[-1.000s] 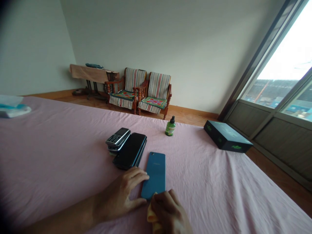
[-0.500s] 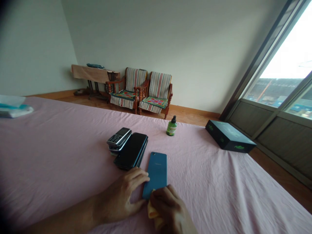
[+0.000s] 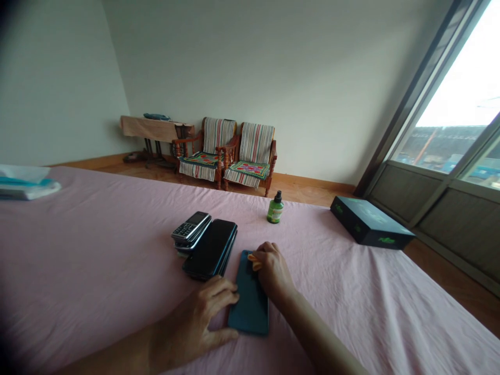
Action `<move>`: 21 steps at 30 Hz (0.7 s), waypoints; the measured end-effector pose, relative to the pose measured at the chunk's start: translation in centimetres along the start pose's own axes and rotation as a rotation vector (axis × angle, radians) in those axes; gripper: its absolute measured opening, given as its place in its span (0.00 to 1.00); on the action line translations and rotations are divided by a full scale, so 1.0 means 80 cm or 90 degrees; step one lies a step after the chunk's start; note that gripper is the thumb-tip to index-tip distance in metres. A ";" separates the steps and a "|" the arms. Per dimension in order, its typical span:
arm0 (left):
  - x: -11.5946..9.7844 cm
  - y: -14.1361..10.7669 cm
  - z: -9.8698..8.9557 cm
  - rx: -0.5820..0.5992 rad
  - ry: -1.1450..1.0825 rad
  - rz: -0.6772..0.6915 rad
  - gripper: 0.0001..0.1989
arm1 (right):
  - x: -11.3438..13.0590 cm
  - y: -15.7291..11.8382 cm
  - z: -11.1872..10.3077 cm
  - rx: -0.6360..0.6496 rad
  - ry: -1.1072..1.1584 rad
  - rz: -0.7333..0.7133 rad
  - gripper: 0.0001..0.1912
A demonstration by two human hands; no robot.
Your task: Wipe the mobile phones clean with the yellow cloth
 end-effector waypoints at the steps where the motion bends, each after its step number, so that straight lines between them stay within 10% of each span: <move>1: 0.000 0.000 0.000 -0.001 0.002 0.001 0.21 | -0.005 0.004 0.000 -0.006 -0.003 0.003 0.16; 21: 0.002 0.000 0.003 -0.001 0.005 0.016 0.21 | 0.051 -0.111 -0.019 0.064 0.098 0.037 0.16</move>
Point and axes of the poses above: each hand's wrist, its own y-axis towards the middle knuckle, its own z-axis out of the palm, x = y × z, the point moved 7 cm from there along y, towards the middle knuckle, and after that the axes turned 3 degrees about z, right-handed, at the moved point
